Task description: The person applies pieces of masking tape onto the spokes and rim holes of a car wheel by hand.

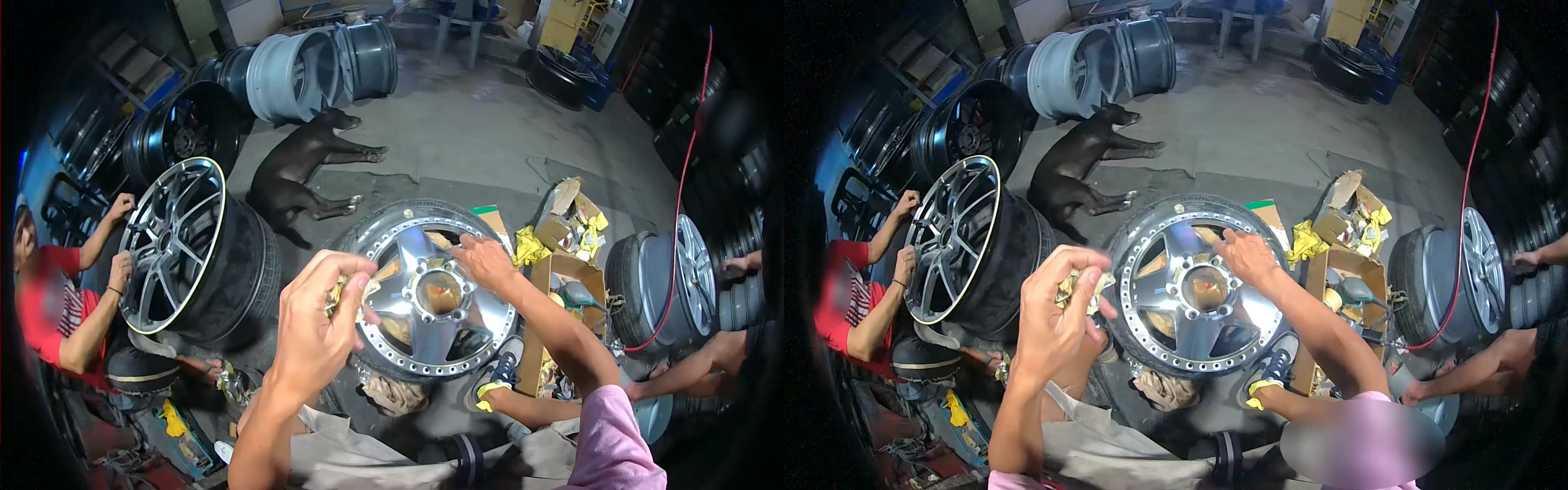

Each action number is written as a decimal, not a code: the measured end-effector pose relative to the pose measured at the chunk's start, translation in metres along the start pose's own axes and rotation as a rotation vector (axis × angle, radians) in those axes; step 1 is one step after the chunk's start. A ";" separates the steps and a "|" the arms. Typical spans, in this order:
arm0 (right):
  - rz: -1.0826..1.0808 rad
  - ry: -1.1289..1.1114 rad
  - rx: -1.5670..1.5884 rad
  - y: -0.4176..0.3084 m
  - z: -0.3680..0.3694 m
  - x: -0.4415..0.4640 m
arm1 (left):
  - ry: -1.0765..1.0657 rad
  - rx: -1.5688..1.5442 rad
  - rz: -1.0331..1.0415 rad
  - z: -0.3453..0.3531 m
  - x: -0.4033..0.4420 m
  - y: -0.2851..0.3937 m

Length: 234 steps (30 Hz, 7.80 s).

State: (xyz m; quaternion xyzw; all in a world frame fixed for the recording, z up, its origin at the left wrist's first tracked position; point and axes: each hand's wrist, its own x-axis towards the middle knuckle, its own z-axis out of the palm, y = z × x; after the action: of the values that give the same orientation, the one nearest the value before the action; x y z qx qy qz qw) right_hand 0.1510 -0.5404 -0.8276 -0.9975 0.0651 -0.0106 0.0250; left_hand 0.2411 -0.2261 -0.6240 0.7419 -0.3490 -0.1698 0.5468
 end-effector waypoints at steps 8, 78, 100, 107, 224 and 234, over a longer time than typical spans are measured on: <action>-0.160 0.083 -0.287 -0.001 0.009 0.017 | 0.016 0.149 0.264 -0.012 0.000 -0.004; -0.279 -0.104 -0.351 -0.011 0.030 0.049 | -0.237 0.352 0.254 -0.010 -0.011 -0.014; -0.097 0.149 -0.122 -0.026 0.066 0.004 | -0.192 0.433 0.260 -0.011 -0.009 -0.014; -0.155 0.034 -0.103 -0.025 0.062 0.015 | -0.190 0.426 0.252 -0.018 -0.006 -0.021; 0.556 0.238 1.337 -0.075 -0.055 -0.141 | -0.301 -0.473 -0.208 0.034 0.043 -0.040; 0.542 0.407 1.126 -0.048 -0.107 -0.180 | 0.049 -0.419 0.273 -0.016 0.020 -0.016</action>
State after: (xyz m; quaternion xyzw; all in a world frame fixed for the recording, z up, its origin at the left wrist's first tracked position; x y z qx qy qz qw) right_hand -0.0235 -0.4749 -0.7213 -0.7584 0.3020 -0.2248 0.5321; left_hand 0.2700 -0.2265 -0.6313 0.5620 -0.3899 -0.1452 0.7149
